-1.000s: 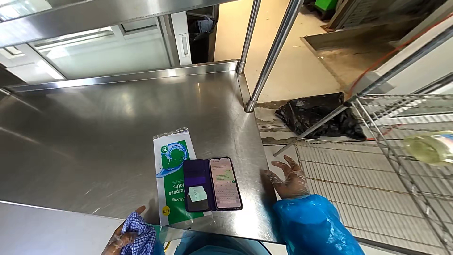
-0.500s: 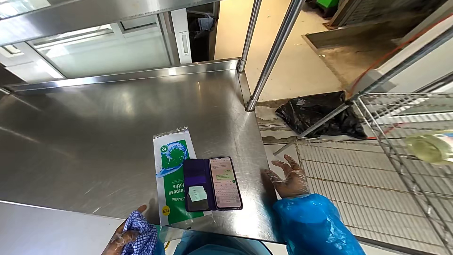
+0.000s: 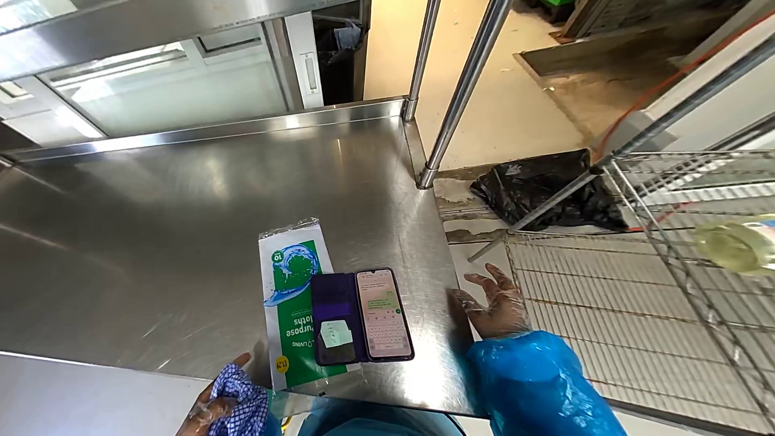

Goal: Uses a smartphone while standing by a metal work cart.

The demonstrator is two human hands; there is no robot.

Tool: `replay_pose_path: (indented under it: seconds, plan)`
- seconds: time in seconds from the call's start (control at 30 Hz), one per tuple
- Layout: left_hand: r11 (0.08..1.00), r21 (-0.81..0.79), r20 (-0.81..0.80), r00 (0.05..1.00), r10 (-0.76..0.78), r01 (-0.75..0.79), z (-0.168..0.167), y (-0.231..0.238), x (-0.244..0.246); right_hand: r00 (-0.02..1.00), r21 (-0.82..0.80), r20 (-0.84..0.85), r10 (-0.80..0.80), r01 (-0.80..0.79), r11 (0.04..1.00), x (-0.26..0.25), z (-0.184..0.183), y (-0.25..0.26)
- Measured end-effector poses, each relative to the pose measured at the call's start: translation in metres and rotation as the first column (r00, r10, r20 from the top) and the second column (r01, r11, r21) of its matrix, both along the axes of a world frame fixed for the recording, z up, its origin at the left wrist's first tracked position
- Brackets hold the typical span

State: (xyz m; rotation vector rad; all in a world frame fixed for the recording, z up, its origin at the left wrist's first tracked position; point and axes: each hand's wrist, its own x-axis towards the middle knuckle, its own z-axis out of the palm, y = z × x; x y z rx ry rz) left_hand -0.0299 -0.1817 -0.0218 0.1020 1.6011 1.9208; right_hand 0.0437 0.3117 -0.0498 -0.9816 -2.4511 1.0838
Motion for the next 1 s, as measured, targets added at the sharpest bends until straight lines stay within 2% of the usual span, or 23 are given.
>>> replay_pose_path:
  seconds: [1.0]
  plan:
    - [0.999,0.030,-0.014,1.000,0.013,-0.012,-0.0010,0.0071,-0.0024,1.000,-0.037,0.020,-0.010,0.010,0.999,-0.0064,0.0032,0.0017]
